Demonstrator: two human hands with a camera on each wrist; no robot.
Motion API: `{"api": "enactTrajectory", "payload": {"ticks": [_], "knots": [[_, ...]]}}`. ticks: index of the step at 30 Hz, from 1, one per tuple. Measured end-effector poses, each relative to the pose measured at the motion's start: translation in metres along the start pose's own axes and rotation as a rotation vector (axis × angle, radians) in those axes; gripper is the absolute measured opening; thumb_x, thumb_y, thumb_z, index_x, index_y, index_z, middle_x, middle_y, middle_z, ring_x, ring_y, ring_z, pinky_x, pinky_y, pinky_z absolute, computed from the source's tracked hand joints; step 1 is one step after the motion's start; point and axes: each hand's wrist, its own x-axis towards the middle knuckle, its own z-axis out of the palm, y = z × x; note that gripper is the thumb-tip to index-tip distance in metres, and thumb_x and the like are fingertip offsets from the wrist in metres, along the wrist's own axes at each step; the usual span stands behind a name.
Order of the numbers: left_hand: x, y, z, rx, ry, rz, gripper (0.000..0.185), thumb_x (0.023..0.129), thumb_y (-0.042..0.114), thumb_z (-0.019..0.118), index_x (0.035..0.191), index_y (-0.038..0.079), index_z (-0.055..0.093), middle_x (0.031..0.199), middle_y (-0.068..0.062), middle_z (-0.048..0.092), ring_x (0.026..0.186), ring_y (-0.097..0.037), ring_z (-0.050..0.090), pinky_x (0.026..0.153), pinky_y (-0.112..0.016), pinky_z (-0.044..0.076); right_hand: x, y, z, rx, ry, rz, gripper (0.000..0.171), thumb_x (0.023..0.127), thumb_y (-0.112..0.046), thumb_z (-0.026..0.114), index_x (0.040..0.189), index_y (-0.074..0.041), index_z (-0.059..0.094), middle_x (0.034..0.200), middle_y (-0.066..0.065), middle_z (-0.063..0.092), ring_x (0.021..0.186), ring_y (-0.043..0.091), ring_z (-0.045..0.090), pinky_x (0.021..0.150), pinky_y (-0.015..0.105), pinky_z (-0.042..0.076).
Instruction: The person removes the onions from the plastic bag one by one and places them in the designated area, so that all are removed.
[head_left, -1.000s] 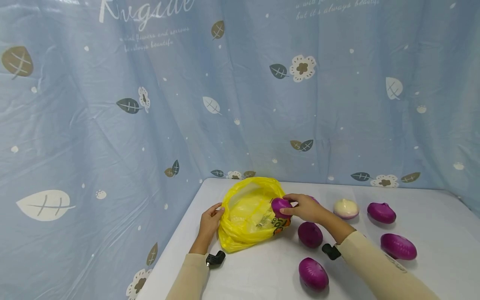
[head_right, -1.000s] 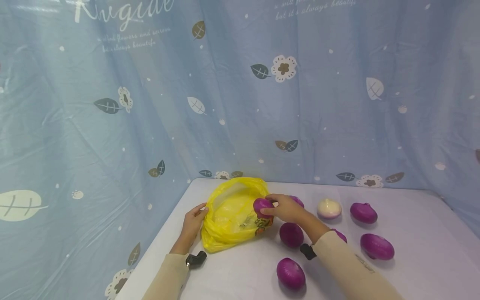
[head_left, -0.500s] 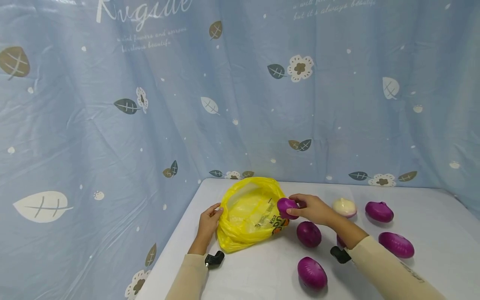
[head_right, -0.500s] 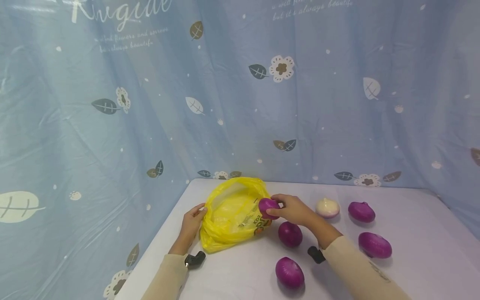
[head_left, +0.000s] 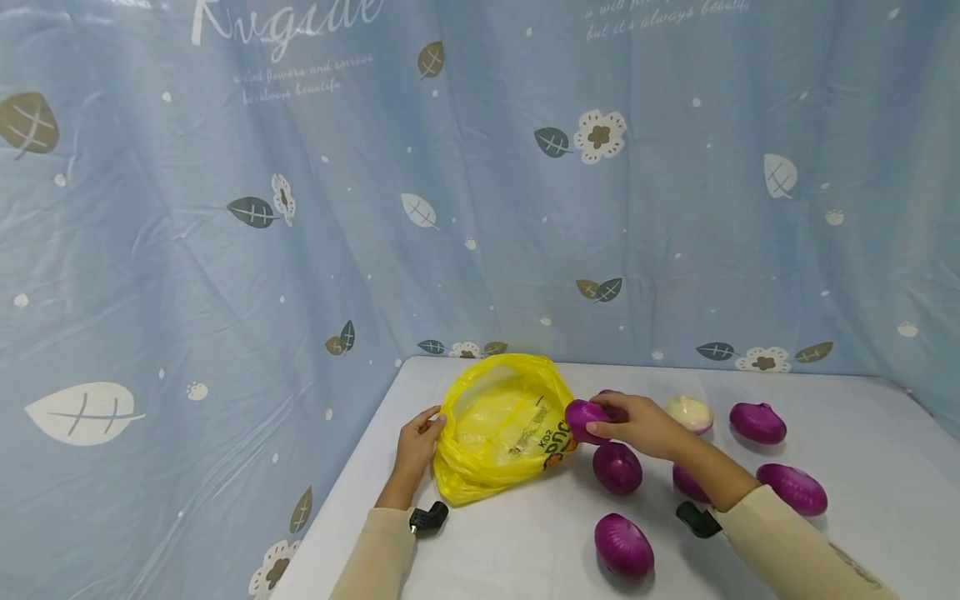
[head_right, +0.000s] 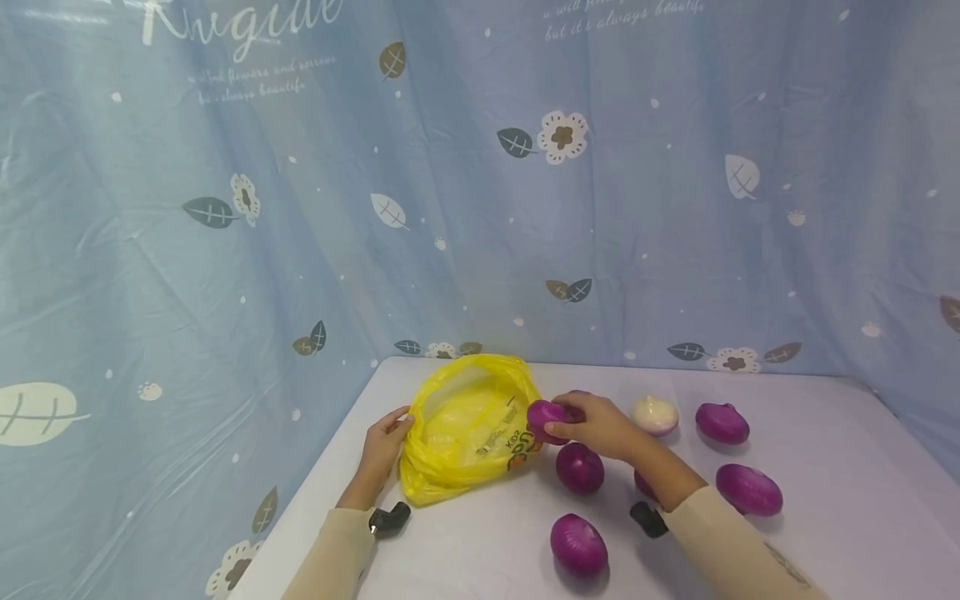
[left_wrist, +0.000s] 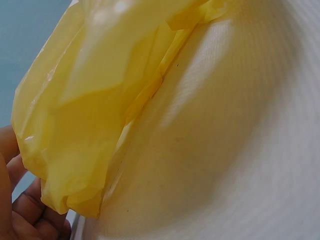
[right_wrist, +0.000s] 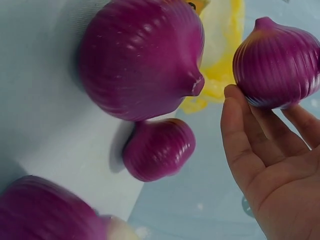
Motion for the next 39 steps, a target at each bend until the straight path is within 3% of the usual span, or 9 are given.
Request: {"api": "enactTrajectory", "payload": {"ticks": [9,26,39], "knots": [[0.0,0.0,0.0,-0.014,-0.004,0.007,0.035,0.095,0.029,0.066,0.128,0.017,0.066,0.089,-0.007,0.058,0.07,-0.017,0.046,0.056,-0.022,0.039,-0.017,0.002,-0.006,0.003,0.011,0.027,0.076,0.086,-0.052,0.069,0.14,-0.002,0.049,0.12,0.012,0.063,0.108,0.03,0.06,0.086,0.042,0.054],[0.002,-0.003,0.001,-0.02,0.001,0.002,0.039,0.092,0.033,0.068,0.127,0.015,0.066,0.091,-0.006,0.061,0.073,-0.017,0.047,0.056,-0.021,0.039,-0.046,0.012,-0.015,0.026,0.026,0.035,0.067,0.088,-0.047,0.069,0.138,-0.005,0.054,0.126,0.018,0.06,0.103,0.031,0.064,0.079,0.046,0.056],[0.001,-0.001,-0.001,-0.007,-0.003,-0.002,0.038,0.093,0.032,0.067,0.128,0.016,0.066,0.093,-0.007,0.061,0.075,-0.019,0.049,0.058,-0.022,0.041,-0.062,0.022,-0.019,0.03,0.038,0.024,0.061,0.09,-0.041,0.069,0.137,-0.005,0.054,0.119,0.013,0.064,0.099,0.027,0.064,0.079,0.046,0.056]]}}
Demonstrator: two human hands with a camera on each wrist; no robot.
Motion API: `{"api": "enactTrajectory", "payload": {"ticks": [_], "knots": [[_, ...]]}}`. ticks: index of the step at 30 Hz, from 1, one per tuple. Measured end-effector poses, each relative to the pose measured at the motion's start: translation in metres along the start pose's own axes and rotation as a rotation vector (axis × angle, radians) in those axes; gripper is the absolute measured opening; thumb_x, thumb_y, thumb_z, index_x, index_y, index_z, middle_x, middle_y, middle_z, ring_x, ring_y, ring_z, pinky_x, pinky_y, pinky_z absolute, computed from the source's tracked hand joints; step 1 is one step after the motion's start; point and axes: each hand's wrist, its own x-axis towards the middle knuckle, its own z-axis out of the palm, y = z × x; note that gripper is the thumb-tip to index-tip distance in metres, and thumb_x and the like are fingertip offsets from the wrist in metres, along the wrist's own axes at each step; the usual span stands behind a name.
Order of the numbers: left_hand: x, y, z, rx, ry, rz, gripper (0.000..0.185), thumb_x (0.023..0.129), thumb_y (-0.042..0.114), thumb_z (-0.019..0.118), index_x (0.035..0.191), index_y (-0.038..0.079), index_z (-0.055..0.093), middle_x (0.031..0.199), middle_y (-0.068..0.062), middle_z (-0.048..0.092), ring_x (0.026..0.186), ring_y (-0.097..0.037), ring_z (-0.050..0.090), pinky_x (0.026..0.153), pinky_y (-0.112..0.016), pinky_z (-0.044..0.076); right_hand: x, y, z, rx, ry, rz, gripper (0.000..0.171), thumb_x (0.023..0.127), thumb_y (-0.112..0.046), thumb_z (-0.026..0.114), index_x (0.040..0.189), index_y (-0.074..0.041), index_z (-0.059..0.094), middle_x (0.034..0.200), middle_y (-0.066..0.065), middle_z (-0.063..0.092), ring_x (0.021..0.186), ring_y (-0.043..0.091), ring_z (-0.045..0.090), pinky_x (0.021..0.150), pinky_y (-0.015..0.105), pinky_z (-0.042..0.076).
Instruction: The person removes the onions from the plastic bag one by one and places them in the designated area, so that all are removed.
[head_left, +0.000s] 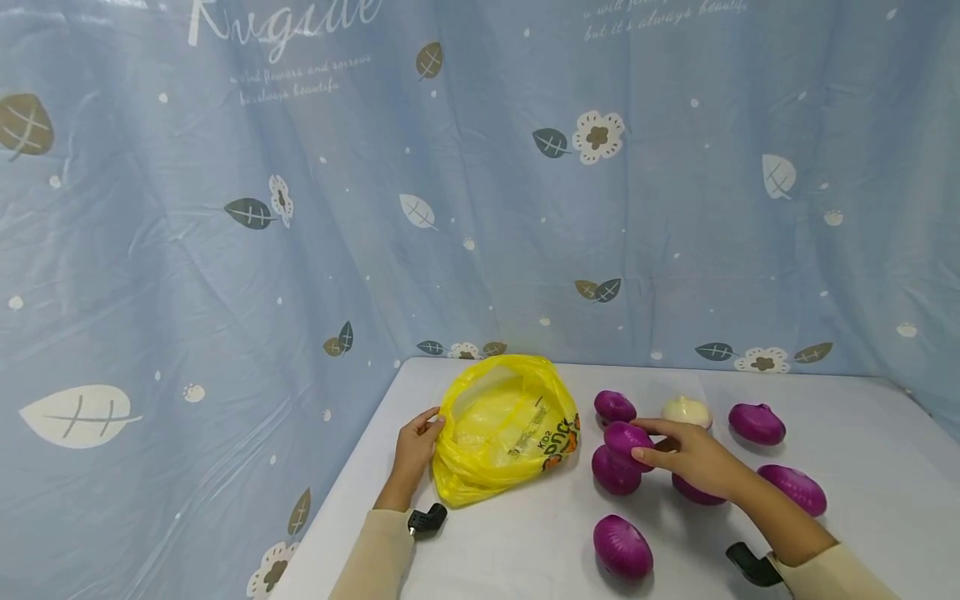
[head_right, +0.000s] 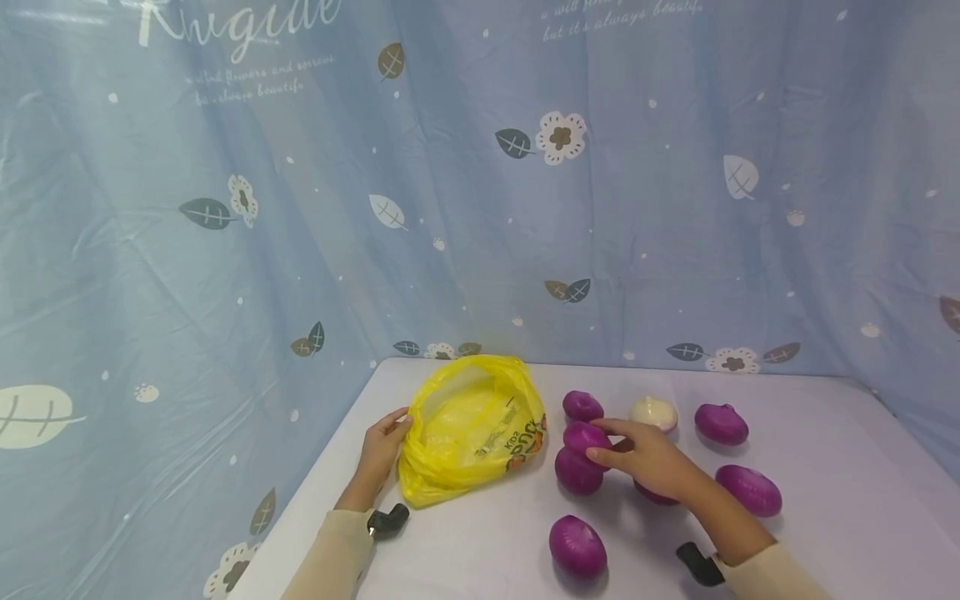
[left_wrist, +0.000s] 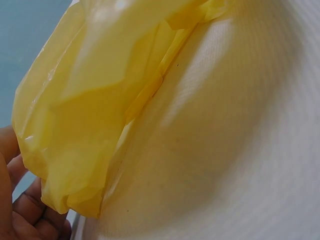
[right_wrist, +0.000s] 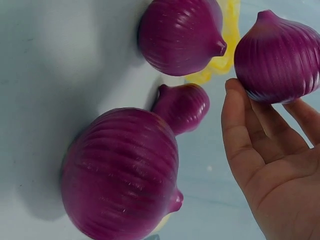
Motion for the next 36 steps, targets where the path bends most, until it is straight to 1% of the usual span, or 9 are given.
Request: {"api": "enactTrajectory", "payload": {"ticks": [5,9,12,15,20,24,29,31,36], "knots": [[0.0,0.0,-0.001,-0.002,-0.006,0.004,0.038,0.093,0.033,0.067,0.128,0.016,0.066,0.092,-0.007,0.061,0.074,-0.019,0.048,0.057,-0.022,0.04,-0.005,0.003,-0.001,-0.011,0.009,0.006,0.062,0.089,-0.042,0.069,0.136,-0.005,0.055,0.12,0.015,0.063,0.099,0.028,0.064,0.079,0.045,0.056],[0.001,-0.001,-0.001,0.004,-0.003,0.006,0.038,0.093,0.032,0.067,0.127,0.016,0.066,0.092,-0.007,0.061,0.076,-0.02,0.049,0.058,-0.022,0.041,-0.011,0.007,-0.003,-0.012,0.025,-0.022,0.06,0.09,-0.04,0.069,0.135,-0.004,0.055,0.121,0.016,0.063,0.097,0.026,0.065,0.078,0.042,0.056],[0.002,-0.002,0.0,0.005,-0.001,0.003,0.037,0.094,0.032,0.067,0.127,0.016,0.066,0.093,-0.007,0.061,0.077,-0.02,0.05,0.059,-0.022,0.042,-0.017,0.009,-0.004,-0.003,0.038,-0.031,0.059,0.09,-0.037,0.069,0.136,-0.003,0.054,0.121,0.017,0.063,0.095,0.025,0.066,0.079,0.043,0.056],[0.001,-0.001,0.0,0.009,-0.002,-0.001,0.038,0.094,0.033,0.067,0.128,0.016,0.066,0.094,-0.007,0.061,0.078,-0.02,0.05,0.06,-0.022,0.042,-0.022,0.011,-0.005,0.005,0.043,-0.013,0.06,0.091,-0.037,0.069,0.137,-0.002,0.053,0.121,0.018,0.063,0.095,0.025,0.066,0.08,0.045,0.056],[0.0,-0.002,-0.001,0.013,-0.004,-0.001,0.042,0.093,0.038,0.066,0.128,0.017,0.066,0.095,-0.006,0.061,0.08,-0.019,0.05,0.062,-0.023,0.043,-0.029,0.015,-0.005,0.024,0.033,0.028,0.063,0.09,-0.038,0.069,0.138,-0.002,0.051,0.124,0.019,0.061,0.099,0.028,0.064,0.079,0.044,0.056],[0.0,-0.003,-0.001,0.006,-0.001,0.002,0.043,0.092,0.039,0.067,0.128,0.017,0.066,0.095,-0.006,0.061,0.081,-0.02,0.051,0.063,-0.023,0.044,-0.034,0.019,-0.007,0.014,0.023,0.061,0.062,0.089,-0.041,0.07,0.137,-0.005,0.053,0.123,0.017,0.061,0.101,0.028,0.063,0.078,0.039,0.056],[0.001,-0.003,-0.001,0.008,0.004,0.005,0.042,0.092,0.038,0.067,0.128,0.017,0.066,0.093,-0.006,0.059,0.078,-0.019,0.049,0.06,-0.023,0.042,-0.04,0.025,-0.008,0.025,-0.003,0.034,0.058,0.089,-0.037,0.07,0.133,-0.002,0.055,0.116,0.013,0.064,0.097,0.026,0.064,0.075,0.028,0.055],[0.001,-0.003,-0.001,0.011,0.005,0.004,0.041,0.092,0.037,0.067,0.128,0.017,0.066,0.092,-0.007,0.059,0.077,-0.019,0.048,0.06,-0.022,0.041,-0.043,0.026,-0.009,0.041,-0.019,0.029,0.057,0.089,-0.035,0.07,0.132,-0.001,0.055,0.114,0.012,0.065,0.097,0.026,0.064,0.074,0.026,0.055],[0.001,-0.003,0.0,0.009,0.002,0.002,0.04,0.093,0.036,0.067,0.128,0.017,0.066,0.091,-0.007,0.058,0.076,-0.019,0.048,0.058,-0.022,0.04,-0.05,0.03,-0.01,0.06,-0.046,0.044,0.058,0.09,-0.033,0.071,0.134,-0.001,0.054,0.116,0.013,0.064,0.099,0.028,0.064,0.076,0.029,0.056]]}}
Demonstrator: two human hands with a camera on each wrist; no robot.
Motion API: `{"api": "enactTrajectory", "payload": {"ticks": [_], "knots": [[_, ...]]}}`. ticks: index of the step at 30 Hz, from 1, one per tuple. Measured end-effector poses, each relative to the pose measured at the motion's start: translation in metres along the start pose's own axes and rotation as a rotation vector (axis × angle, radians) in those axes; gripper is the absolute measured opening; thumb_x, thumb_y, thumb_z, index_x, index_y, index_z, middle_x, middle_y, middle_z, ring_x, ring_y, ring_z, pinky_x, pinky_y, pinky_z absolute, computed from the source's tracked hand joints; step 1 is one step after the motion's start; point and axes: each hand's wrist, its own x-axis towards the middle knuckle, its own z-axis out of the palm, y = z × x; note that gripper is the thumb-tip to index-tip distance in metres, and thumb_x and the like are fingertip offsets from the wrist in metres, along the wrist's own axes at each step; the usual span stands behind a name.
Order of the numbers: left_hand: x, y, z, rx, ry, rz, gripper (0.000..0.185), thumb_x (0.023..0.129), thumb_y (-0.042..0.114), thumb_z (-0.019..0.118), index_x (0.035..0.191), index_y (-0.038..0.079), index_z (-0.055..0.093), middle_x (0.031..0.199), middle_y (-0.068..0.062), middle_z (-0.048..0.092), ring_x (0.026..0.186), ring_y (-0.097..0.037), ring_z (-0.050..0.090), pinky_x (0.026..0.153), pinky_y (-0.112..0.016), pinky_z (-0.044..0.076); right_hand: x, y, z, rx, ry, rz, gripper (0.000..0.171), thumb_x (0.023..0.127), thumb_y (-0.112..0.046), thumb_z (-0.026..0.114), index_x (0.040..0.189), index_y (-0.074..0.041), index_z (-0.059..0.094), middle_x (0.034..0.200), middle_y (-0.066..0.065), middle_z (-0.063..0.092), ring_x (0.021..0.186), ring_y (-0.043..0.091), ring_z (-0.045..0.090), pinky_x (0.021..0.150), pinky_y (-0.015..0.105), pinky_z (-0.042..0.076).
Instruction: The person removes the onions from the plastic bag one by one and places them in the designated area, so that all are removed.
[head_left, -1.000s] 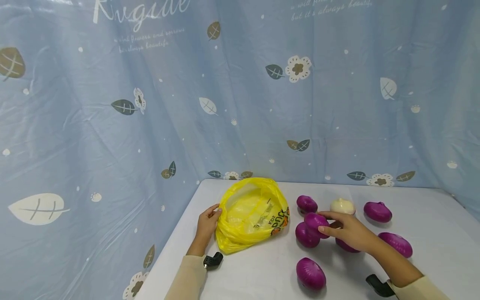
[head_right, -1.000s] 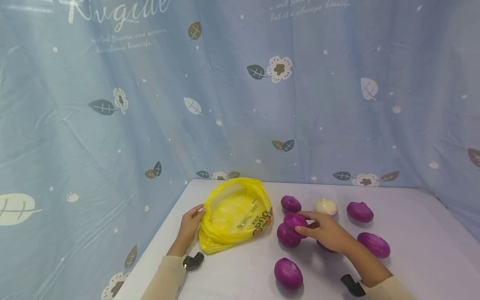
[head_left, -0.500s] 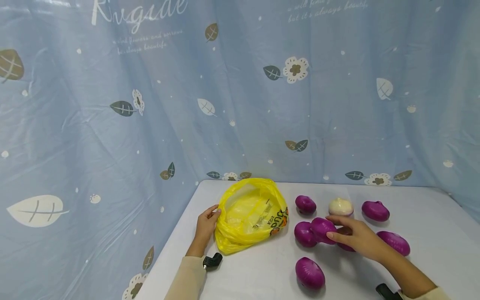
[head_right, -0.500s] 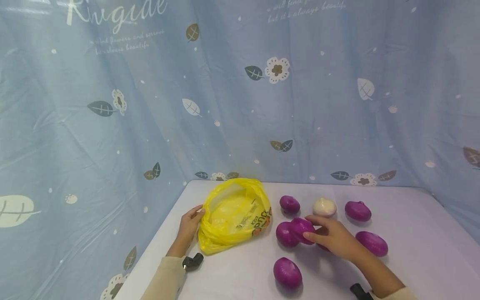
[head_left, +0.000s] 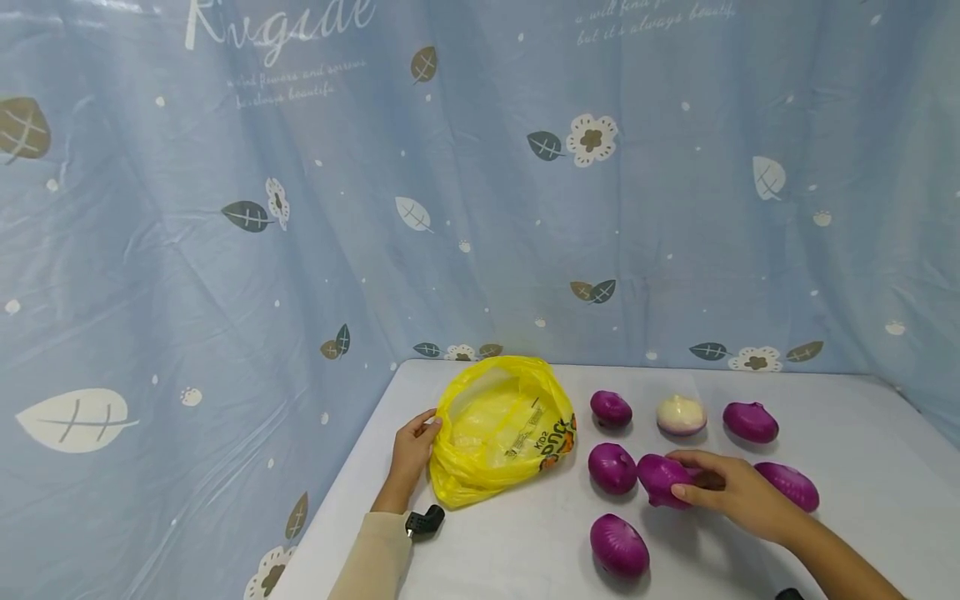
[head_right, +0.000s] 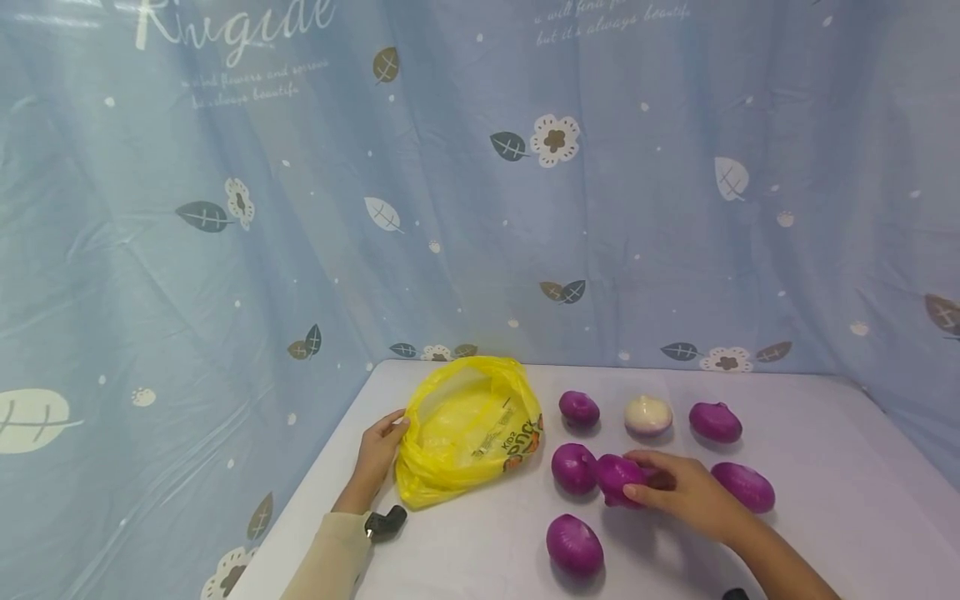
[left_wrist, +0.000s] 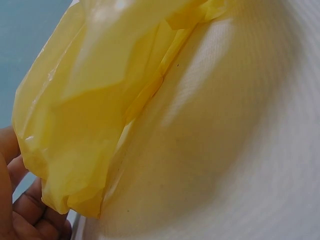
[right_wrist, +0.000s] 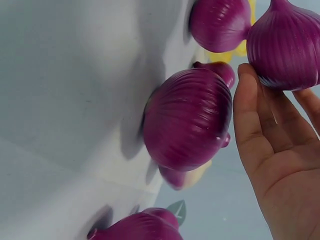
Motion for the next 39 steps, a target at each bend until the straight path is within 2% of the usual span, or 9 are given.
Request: {"api": "enactTrajectory", "payload": {"ticks": [7,14,19,27,32,39], "knots": [[0.0,0.0,0.0,-0.001,-0.01,0.001,0.041,0.093,0.037,0.067,0.128,0.016,0.065,0.093,-0.007,0.06,0.079,-0.02,0.05,0.062,-0.023,0.042,-0.01,0.005,-0.001,-0.001,-0.026,0.036,0.06,0.089,-0.032,0.071,0.137,-0.002,0.053,0.124,0.023,0.06,0.102,0.035,0.062,0.076,0.037,0.057],[0.0,0.0,0.001,0.002,-0.009,-0.003,0.04,0.093,0.036,0.066,0.128,0.017,0.065,0.093,-0.007,0.06,0.079,-0.02,0.05,0.061,-0.024,0.042,-0.019,0.015,-0.002,-0.027,-0.038,0.024,0.06,0.089,-0.031,0.07,0.138,0.0,0.053,0.121,0.021,0.062,0.101,0.033,0.061,0.072,0.028,0.056],[0.001,0.0,0.001,0.004,-0.008,0.005,0.041,0.093,0.037,0.066,0.129,0.016,0.065,0.094,-0.007,0.06,0.077,-0.019,0.049,0.059,-0.023,0.041,-0.026,0.024,-0.005,0.018,-0.088,0.017,0.057,0.092,-0.027,0.068,0.139,0.0,0.051,0.121,0.019,0.062,0.101,0.032,0.062,0.072,0.023,0.054],[0.0,-0.001,0.001,0.007,-0.004,-0.007,0.041,0.094,0.037,0.066,0.129,0.017,0.065,0.096,-0.006,0.061,0.079,-0.019,0.049,0.06,-0.022,0.041,-0.036,0.033,-0.009,0.097,-0.146,0.036,0.056,0.094,-0.022,0.065,0.139,0.006,0.048,0.124,0.028,0.058,0.099,0.037,0.062,0.073,0.035,0.058],[0.001,0.0,0.0,0.008,-0.002,-0.007,0.04,0.093,0.037,0.066,0.128,0.018,0.066,0.095,-0.006,0.061,0.078,-0.019,0.049,0.059,-0.023,0.042,-0.04,0.04,-0.01,0.112,-0.17,0.02,0.054,0.094,-0.02,0.064,0.138,0.007,0.048,0.125,0.03,0.056,0.097,0.032,0.064,0.074,0.034,0.057],[0.001,0.0,0.0,0.009,-0.005,-0.014,0.041,0.093,0.038,0.067,0.128,0.019,0.066,0.096,-0.007,0.06,0.08,-0.019,0.05,0.062,-0.023,0.043,-0.046,0.047,-0.01,0.108,-0.193,0.075,0.052,0.093,-0.021,0.066,0.135,0.007,0.051,0.12,0.022,0.06,0.099,0.034,0.061,0.076,0.039,0.057]]}}
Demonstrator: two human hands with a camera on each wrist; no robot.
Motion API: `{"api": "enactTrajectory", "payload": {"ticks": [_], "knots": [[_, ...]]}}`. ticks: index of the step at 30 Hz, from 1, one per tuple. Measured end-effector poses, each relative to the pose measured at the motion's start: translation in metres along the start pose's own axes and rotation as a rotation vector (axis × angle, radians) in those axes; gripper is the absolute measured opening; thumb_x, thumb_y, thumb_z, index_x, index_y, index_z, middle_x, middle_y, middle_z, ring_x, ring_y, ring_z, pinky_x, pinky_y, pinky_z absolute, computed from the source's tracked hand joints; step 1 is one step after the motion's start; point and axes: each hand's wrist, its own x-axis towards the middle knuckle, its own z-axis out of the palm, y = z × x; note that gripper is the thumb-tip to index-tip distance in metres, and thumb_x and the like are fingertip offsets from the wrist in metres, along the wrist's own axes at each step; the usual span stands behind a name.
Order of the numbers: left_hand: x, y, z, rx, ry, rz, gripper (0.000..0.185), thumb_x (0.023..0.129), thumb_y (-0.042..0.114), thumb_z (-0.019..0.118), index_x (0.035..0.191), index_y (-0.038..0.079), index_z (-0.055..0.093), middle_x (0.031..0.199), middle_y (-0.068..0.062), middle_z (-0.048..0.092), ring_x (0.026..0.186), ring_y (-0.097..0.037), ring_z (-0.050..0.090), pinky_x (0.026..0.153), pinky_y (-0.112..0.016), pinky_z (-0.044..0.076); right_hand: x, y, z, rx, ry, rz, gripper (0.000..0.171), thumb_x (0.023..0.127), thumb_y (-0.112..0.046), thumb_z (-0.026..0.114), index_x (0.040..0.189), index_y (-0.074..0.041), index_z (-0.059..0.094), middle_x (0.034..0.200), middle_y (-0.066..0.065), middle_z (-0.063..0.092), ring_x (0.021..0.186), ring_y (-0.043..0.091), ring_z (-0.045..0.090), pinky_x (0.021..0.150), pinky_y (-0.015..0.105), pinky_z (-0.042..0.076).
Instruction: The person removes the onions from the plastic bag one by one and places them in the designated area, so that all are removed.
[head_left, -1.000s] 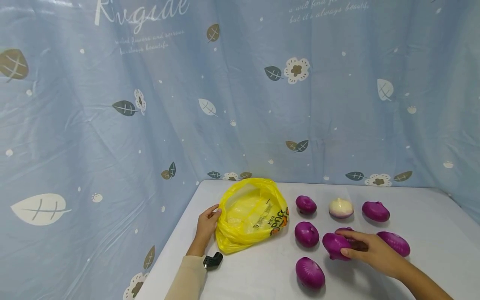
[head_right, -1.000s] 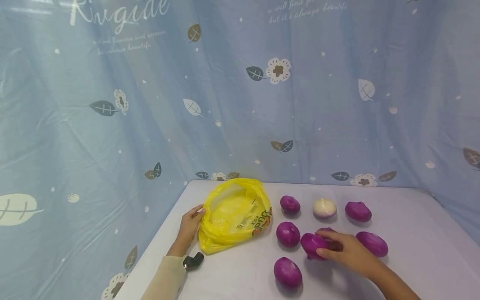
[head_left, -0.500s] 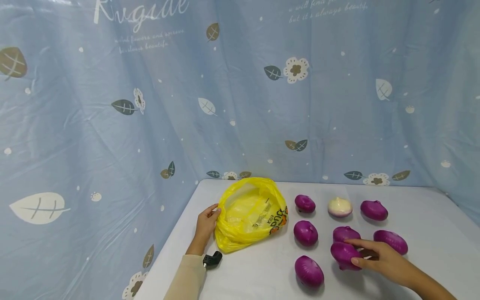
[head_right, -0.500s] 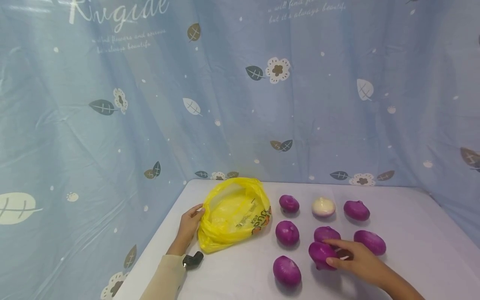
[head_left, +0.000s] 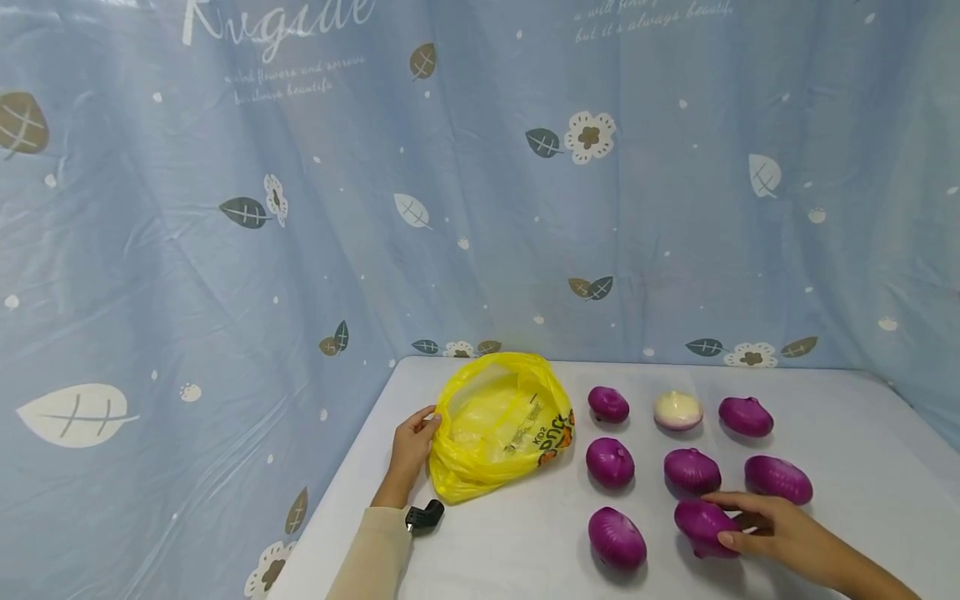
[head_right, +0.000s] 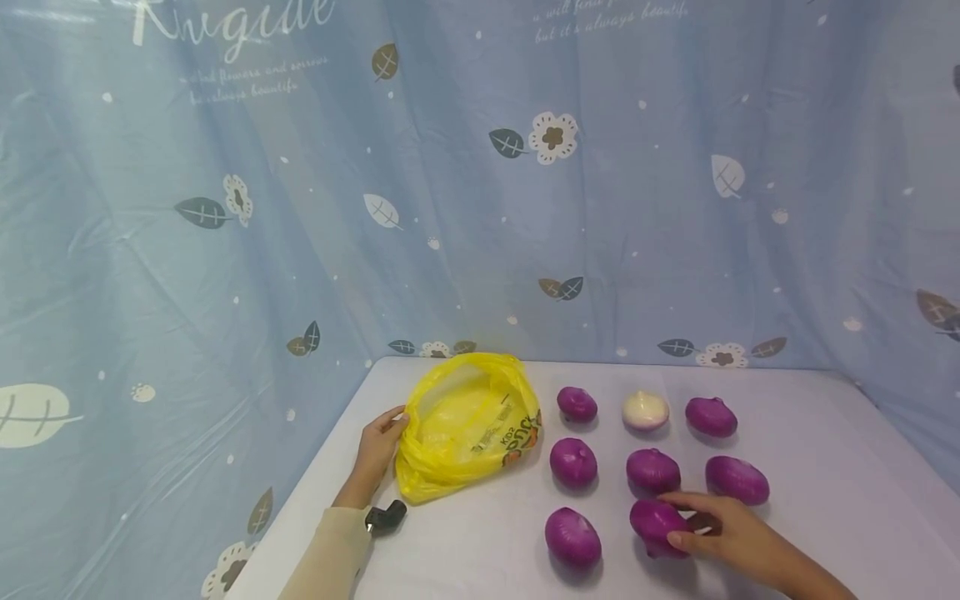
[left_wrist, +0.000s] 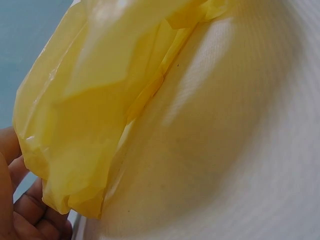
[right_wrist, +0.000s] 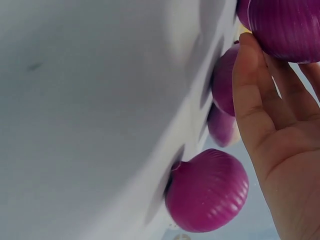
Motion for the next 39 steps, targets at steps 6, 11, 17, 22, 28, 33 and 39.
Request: {"api": "enactTrajectory", "payload": {"ticks": [6,11,17,22,28,33,39], "knots": [[0.001,-0.002,0.0,0.005,0.006,-0.003,0.041,0.093,0.039,0.066,0.129,0.019,0.065,0.097,-0.007,0.06,0.081,-0.02,0.051,0.063,-0.024,0.044,-0.004,0.007,0.003,0.055,-0.015,0.078,0.051,0.094,-0.023,0.066,0.134,0.004,0.052,0.118,0.021,0.061,0.099,0.033,0.06,0.078,0.051,0.055],[0.001,-0.002,0.0,0.0,0.005,0.003,0.041,0.093,0.038,0.067,0.128,0.019,0.066,0.096,-0.007,0.061,0.081,-0.02,0.05,0.063,-0.023,0.044,-0.008,0.011,0.007,0.062,-0.013,0.116,0.052,0.092,-0.025,0.067,0.133,0.003,0.053,0.119,0.021,0.06,0.102,0.033,0.059,0.077,0.053,0.055],[0.001,-0.002,0.0,-0.008,0.001,0.01,0.043,0.092,0.04,0.066,0.129,0.017,0.065,0.096,-0.007,0.06,0.079,-0.019,0.05,0.06,-0.023,0.043,-0.011,0.016,0.009,0.087,-0.014,0.14,0.05,0.092,-0.024,0.068,0.131,0.003,0.054,0.116,0.02,0.06,0.099,0.03,0.059,0.076,0.051,0.056],[0.0,0.0,-0.001,-0.013,-0.001,0.008,0.041,0.093,0.038,0.066,0.129,0.017,0.065,0.096,-0.007,0.06,0.08,-0.02,0.05,0.06,-0.022,0.043,-0.013,0.02,0.01,0.113,-0.018,0.135,0.052,0.09,-0.02,0.07,0.132,0.005,0.051,0.117,0.022,0.059,0.099,0.031,0.06,0.076,0.05,0.057],[-0.001,0.0,-0.001,-0.018,-0.005,0.011,0.041,0.093,0.036,0.067,0.129,0.016,0.065,0.097,-0.008,0.06,0.08,-0.02,0.051,0.061,-0.022,0.044,-0.014,0.022,0.012,0.129,-0.039,0.13,0.06,0.09,-0.021,0.07,0.138,0.005,0.045,0.123,0.027,0.055,0.103,0.034,0.058,0.077,0.05,0.056],[0.0,0.001,-0.001,-0.016,-0.003,0.014,0.039,0.093,0.035,0.067,0.128,0.017,0.066,0.096,-0.007,0.06,0.08,-0.02,0.05,0.061,-0.022,0.043,-0.015,0.02,0.015,0.155,-0.064,0.151,0.061,0.092,-0.02,0.068,0.141,0.005,0.041,0.125,0.026,0.053,0.102,0.031,0.058,0.078,0.051,0.056],[0.0,0.0,-0.001,-0.016,-0.006,0.019,0.04,0.093,0.036,0.067,0.128,0.017,0.066,0.096,-0.007,0.06,0.079,-0.02,0.05,0.06,-0.022,0.042,-0.015,0.018,0.015,0.129,-0.036,0.21,0.065,0.088,-0.021,0.073,0.14,0.002,0.043,0.119,0.022,0.056,0.098,0.029,0.059,0.076,0.051,0.056]]}}
